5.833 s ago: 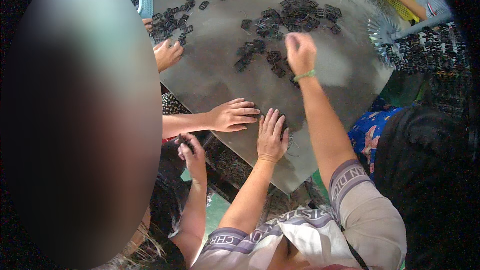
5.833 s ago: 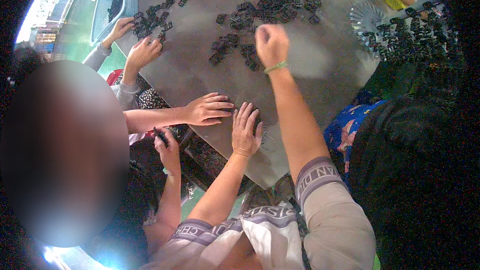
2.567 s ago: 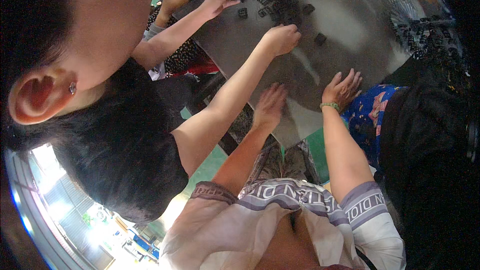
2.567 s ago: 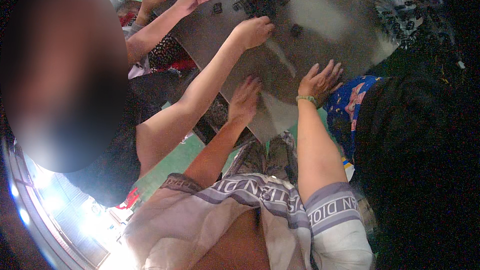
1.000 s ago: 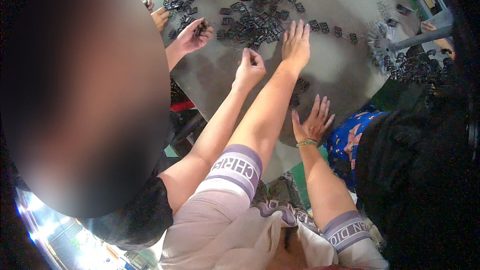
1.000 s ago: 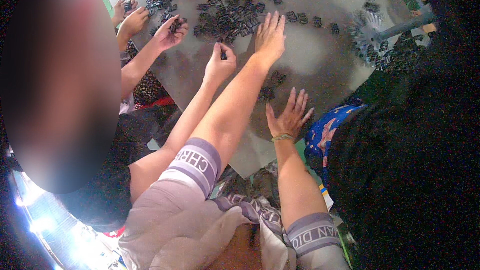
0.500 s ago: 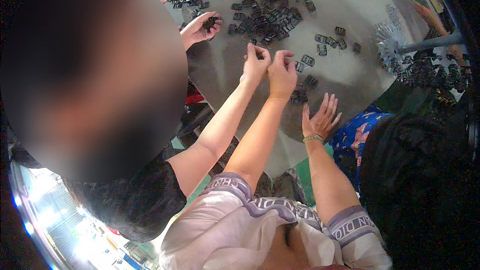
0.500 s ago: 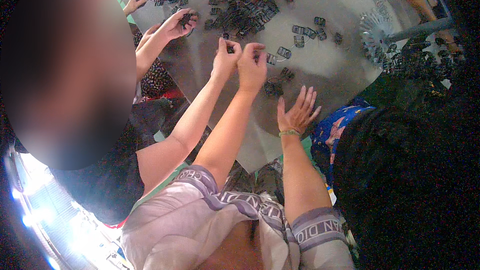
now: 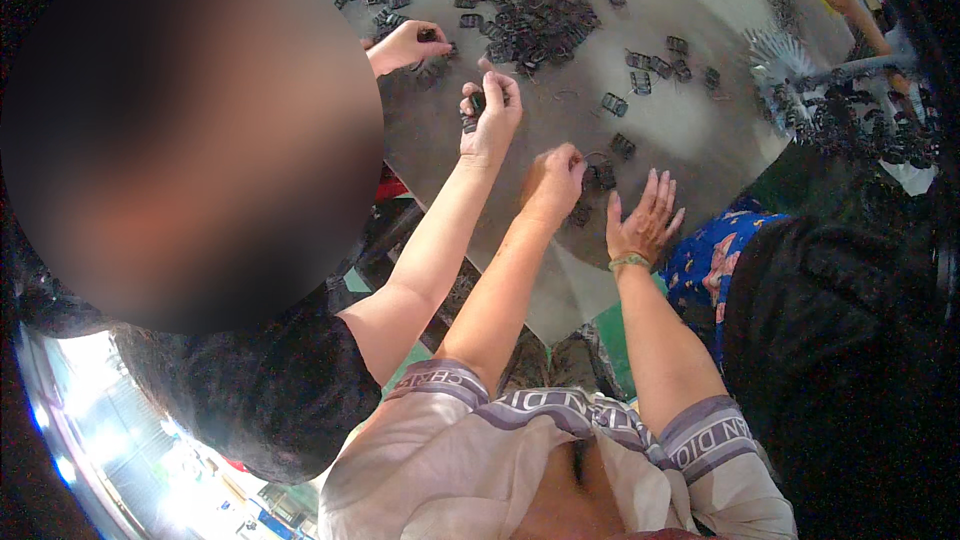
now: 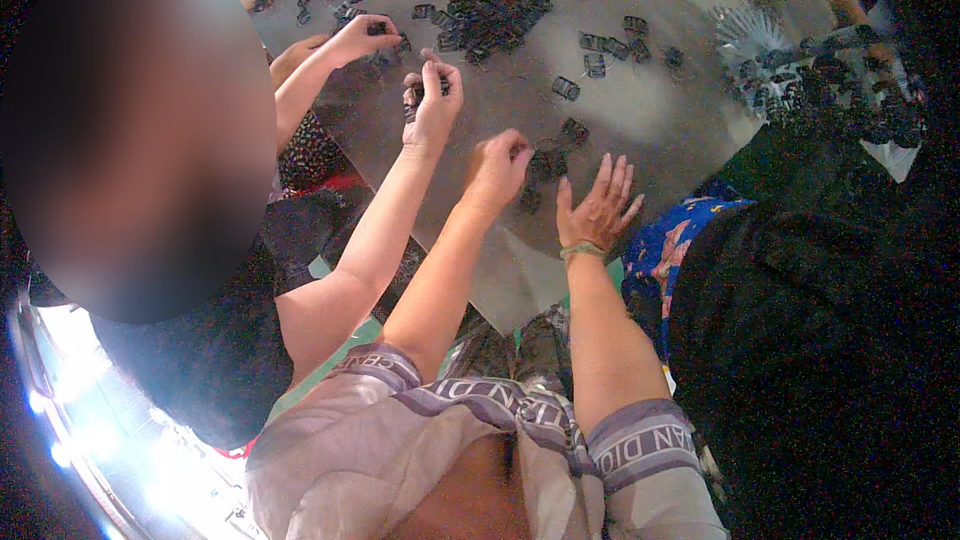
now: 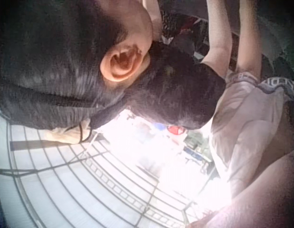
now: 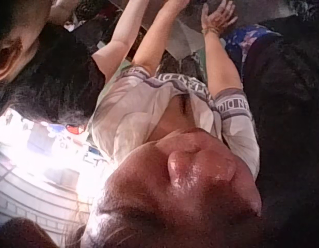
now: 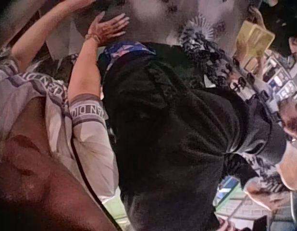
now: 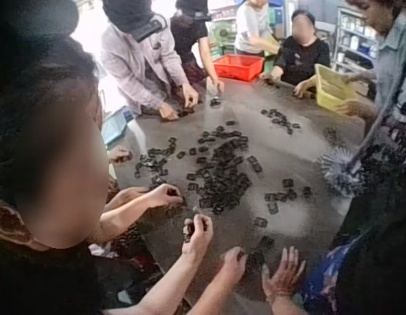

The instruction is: The person sorts small dark components on a table with coworkers, then walks through the factory carrying two metal fan blades and places them on a rack.

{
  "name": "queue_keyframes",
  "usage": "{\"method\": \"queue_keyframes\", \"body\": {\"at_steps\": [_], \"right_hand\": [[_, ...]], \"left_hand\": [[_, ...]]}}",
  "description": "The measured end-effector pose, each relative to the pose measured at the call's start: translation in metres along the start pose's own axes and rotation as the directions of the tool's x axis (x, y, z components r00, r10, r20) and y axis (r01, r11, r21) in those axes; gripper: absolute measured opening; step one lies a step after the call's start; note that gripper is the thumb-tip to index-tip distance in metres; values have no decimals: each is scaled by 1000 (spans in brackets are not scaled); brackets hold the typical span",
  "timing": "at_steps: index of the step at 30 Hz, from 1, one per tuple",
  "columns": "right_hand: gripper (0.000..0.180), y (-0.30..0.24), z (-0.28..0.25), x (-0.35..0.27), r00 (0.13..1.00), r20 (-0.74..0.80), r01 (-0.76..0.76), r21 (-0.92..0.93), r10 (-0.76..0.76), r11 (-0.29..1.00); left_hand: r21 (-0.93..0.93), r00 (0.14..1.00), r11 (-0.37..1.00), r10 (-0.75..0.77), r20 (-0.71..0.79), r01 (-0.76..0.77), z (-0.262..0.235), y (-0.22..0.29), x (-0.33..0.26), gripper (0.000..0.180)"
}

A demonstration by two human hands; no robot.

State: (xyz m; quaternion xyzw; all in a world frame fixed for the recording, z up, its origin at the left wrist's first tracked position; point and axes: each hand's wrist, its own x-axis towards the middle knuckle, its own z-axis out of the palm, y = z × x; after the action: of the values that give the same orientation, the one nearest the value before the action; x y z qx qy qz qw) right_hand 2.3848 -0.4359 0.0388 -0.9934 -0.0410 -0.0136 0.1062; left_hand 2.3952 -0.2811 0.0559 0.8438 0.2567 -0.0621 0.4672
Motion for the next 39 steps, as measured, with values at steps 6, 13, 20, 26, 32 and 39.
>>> {"method": "queue_keyframes", "body": {"at_steps": [6, 13, 20, 26, 32, 39], "right_hand": [[68, 1, 5, -1, 1000, -11, -9, 15, 9, 1000], [66, 0, 1, 1, 999, -32, -2, -17, 1, 1000], [62, 0, 4, 1, 999, -48, 17, -12, -17, 1000], [62, 1, 6, 1, 999, -49, 8, -20, -9, 1000], [62, 0, 5, 1, 999, -41, 4, -20, -5, 1000], [61, 0, 6, 1, 998, -59, 0, 7, 0, 1000]], "left_hand": [[304, 860, 904, 395, -323, -301, 15, 4, 35, 16], [462, 758, 793, 568, -321, -398, 10, -11, 40, 22], [418, 674, 844, 525, -520, -335, 3, -14, 56, 35], [519, 777, 802, 517, -359, -295, -2, -3, 65, 35], [615, 787, 693, 589, -182, -376, -8, -4, 82, 27], [477, 765, 751, 605, -221, -456, 0, 9, 76, 21]]}}
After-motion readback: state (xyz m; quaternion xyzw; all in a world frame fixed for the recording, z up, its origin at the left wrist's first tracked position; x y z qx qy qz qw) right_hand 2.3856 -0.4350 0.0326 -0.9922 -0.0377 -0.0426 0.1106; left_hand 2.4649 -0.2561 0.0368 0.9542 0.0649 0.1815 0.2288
